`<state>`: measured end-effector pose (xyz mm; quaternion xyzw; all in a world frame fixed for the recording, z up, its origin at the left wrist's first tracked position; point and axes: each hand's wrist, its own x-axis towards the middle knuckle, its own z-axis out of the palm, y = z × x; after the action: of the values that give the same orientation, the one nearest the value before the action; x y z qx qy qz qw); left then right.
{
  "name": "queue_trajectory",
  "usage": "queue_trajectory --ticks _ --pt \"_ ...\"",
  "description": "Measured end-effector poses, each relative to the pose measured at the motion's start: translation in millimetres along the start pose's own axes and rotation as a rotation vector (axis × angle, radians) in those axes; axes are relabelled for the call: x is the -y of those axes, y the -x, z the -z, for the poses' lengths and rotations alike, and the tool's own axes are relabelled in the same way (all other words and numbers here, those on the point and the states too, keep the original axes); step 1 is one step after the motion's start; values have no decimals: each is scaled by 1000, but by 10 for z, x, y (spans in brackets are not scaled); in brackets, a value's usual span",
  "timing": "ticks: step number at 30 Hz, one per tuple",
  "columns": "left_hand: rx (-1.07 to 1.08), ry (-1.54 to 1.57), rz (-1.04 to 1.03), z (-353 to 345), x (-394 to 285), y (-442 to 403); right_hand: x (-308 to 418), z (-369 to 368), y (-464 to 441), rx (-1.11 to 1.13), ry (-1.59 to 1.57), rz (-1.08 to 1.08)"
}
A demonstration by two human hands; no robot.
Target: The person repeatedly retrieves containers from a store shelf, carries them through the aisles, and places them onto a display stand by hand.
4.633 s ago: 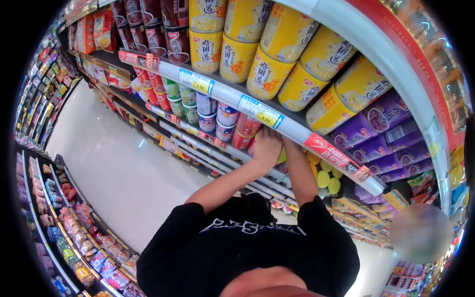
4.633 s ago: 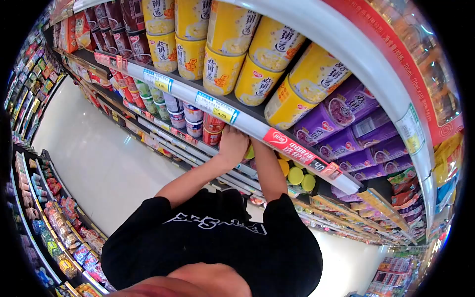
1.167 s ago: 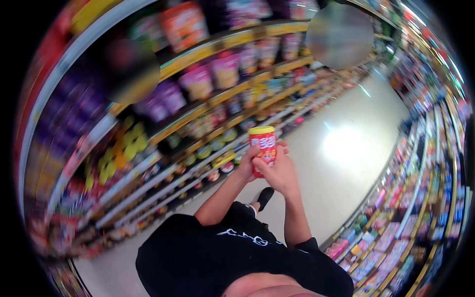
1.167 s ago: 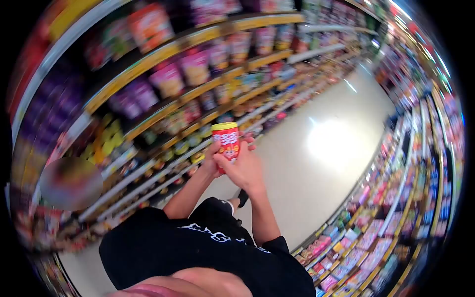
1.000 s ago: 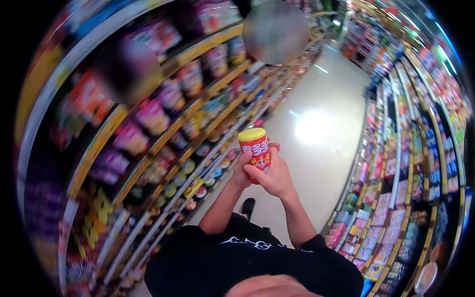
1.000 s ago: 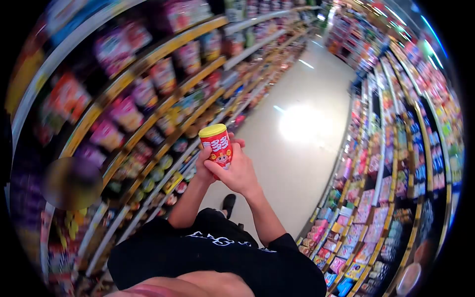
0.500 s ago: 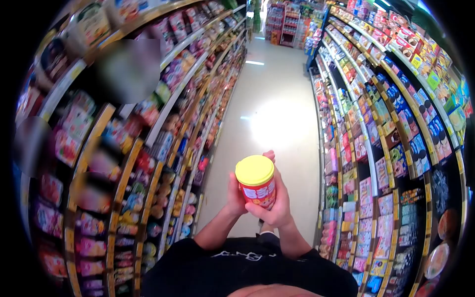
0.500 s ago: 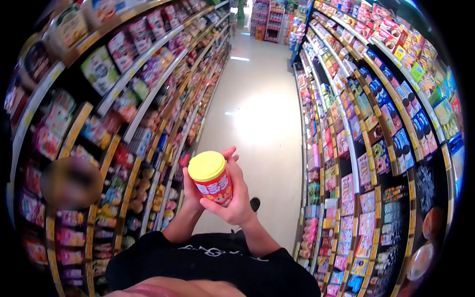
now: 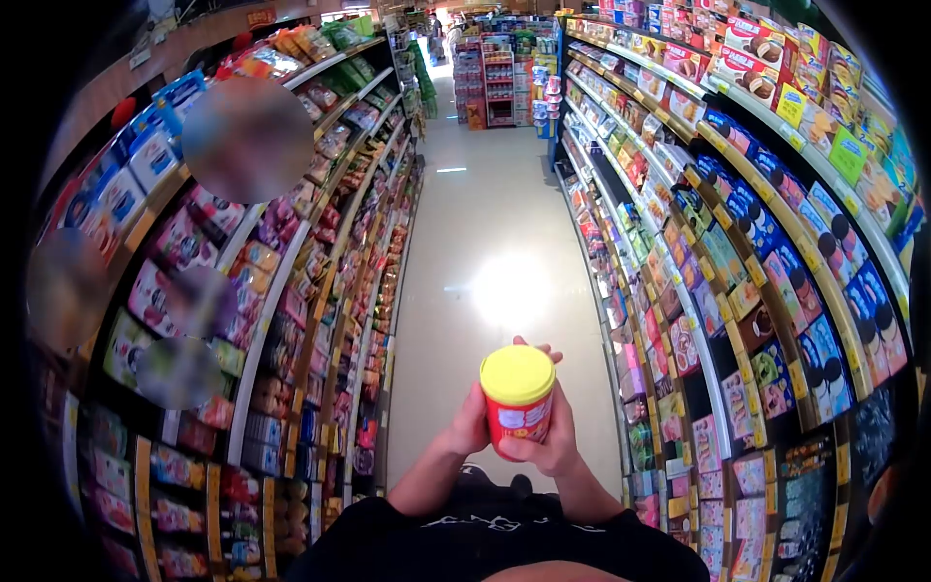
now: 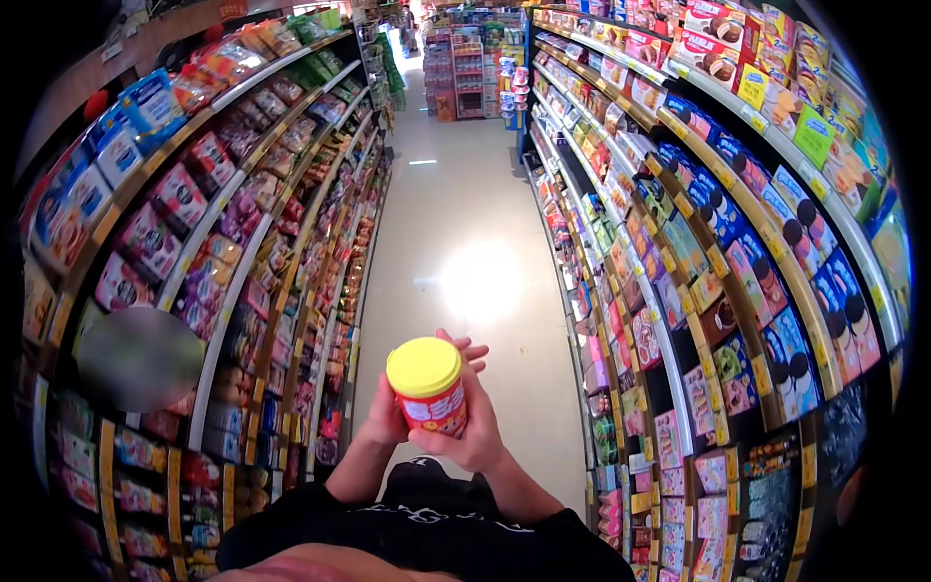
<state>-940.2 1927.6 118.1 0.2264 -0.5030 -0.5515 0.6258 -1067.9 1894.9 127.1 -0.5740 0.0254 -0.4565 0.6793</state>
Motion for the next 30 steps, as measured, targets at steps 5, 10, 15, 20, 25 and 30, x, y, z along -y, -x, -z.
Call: queue_trajectory --ticks 5,10,15,20,25,30 --pt "68 160 51 735 183 -799 -465 589 -787 135 89 -5" --pt "135 61 -76 1711 317 -1650 -918 1100 -1925 293 212 -87" --pt "138 -50 -201 2528 -62 -2772 -1261 1393 -3312 191 297 1" --pt "-68 195 -26 3408 218 -3523 -1668 1898 -4378 152 283 -3" --pt "-277 82 -28 4188 653 -4221 -2185 2438 -5149 -12 221 -121" --pt "-427 163 -85 4926 1063 -5185 -2677 3172 -6057 -16 162 -177"
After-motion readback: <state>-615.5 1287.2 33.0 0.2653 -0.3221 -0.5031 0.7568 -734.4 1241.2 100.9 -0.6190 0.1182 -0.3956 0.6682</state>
